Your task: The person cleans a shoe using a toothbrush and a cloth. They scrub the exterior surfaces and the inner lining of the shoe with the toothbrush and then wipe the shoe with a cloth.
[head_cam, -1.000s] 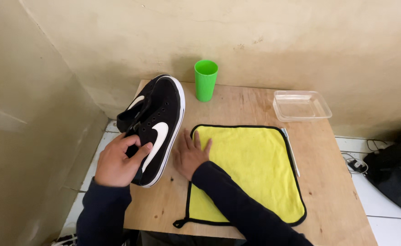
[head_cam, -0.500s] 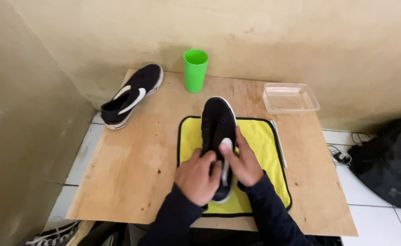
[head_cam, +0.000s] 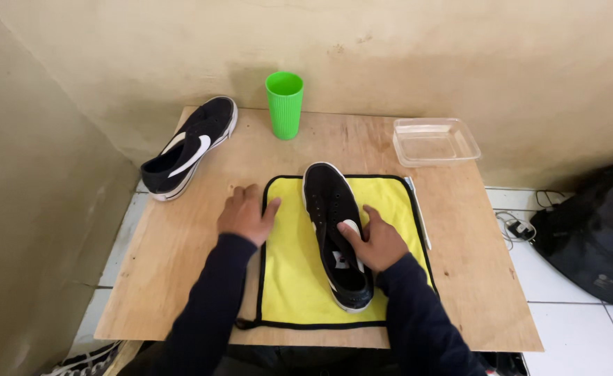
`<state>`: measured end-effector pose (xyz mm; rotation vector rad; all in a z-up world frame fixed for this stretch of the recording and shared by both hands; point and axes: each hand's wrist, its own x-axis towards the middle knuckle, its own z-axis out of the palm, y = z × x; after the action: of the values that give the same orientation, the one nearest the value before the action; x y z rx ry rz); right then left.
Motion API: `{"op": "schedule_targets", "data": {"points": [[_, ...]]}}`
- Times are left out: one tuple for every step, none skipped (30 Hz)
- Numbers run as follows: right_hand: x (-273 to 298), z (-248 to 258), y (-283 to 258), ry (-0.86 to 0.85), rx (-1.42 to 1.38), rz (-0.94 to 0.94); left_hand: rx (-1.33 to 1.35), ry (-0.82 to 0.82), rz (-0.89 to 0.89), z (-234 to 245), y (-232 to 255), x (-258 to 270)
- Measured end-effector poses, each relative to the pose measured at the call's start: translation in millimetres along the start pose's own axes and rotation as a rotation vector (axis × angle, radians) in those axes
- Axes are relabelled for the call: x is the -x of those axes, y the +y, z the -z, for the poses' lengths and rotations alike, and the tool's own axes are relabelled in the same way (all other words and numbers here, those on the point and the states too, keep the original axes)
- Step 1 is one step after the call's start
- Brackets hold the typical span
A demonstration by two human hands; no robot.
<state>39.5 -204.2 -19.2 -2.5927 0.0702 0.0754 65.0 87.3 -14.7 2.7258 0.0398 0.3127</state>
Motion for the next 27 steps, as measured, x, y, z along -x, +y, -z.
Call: {"op": "schedule_targets", "data": {"points": [[-2, 2, -2, -0.001, 0.0, 0.004, -0.001, 0.002, 0.003, -2, 3, -7], [-4, 4, -5, -0.027, 0.016, 0.042, 0.024, -0.072, 0.011, -4, 6, -14], [-5, 7, -5, -0.052, 0.032, 0.074, 0.051, -0.15, 0.016, -8, 11, -21], [-15, -9, 10, -0.054, 0.034, 0.073, 0.053, -0.152, 0.017, -26, 9, -25], [-27, -23, 26, 0.014, 0.046, 0.093, -0.049, -0.052, -0.003, -44, 8, -31], [-40, -36, 41, 0.082, 0.058, 0.113, -0.15, 0.048, -0.022, -61, 8, -37], [-44, -40, 46, 0.084, 0.063, 0.112, -0.145, 0.048, -0.023, -48, 18, -36], [-48, -44, 50, 0.127, 0.04, 0.131, -0.063, -0.033, 0.053, -36, 28, -34], [-50, -50, 54, 0.166, 0.014, 0.149, 0.015, -0.117, 0.13, -22, 35, -30], [-45, -49, 54, 0.165, 0.014, 0.147, 0.015, -0.12, 0.13, -18, 35, -28], [-44, -47, 52, 0.173, -0.014, 0.146, 0.031, -0.131, 0.146, -12, 34, -30], [-44, -46, 49, 0.181, -0.041, 0.144, 0.047, -0.143, 0.163, -7, 33, -33], [-36, -37, 37, 0.181, -0.043, 0.15, 0.045, -0.138, 0.165, -1, 29, -37], [-28, -28, 25, 0.182, -0.081, 0.151, 0.049, -0.144, 0.187, 4, 25, -42], [-16, -20, 15, 0.177, -0.118, 0.146, 0.054, -0.158, 0.209, 7, 22, -44], [-15, -22, 11, 0.172, -0.118, 0.145, 0.053, -0.161, 0.214, 11, 19, -45], [-14, -24, 8, 0.181, -0.109, 0.162, 0.066, -0.154, 0.219, 15, 17, -47], [-13, -25, 5, 0.19, -0.1, 0.18, 0.079, -0.148, 0.225, 19, 15, -49], [-15, -35, 5, 0.191, -0.101, 0.178, 0.078, -0.149, 0.223, 12, 9, -52], [-17, -45, 5, 0.187, -0.089, 0.17, 0.165, -0.136, 0.222, 6, 3, -55], [-20, -55, 4, 0.186, -0.078, 0.164, 0.251, -0.119, 0.22, 1, -3, -59], [-19, -51, 5, 0.188, -0.08, 0.166, 0.25, -0.116, 0.218, -6, -9, -65], [-19, -48, 4, 0.176, -0.098, 0.178, 0.363, -0.154, 0.24, -13, -16, -72], [-19, -45, 4, 0.164, -0.116, 0.19, 0.476, -0.192, 0.259, -21, -23, -79], [-20, -45, 5, 0.158, -0.116, 0.188, 0.475, -0.196, 0.264, -19, -19, -75], [-20, -44, 5, 0.133, -0.11, 0.17, 0.676, -0.187, 0.267, -16, -15, -71], [-25, -42, 5, 0.114, -0.104, 0.159, 0.878, -0.168, 0.262, -12, -9, -71]]}}
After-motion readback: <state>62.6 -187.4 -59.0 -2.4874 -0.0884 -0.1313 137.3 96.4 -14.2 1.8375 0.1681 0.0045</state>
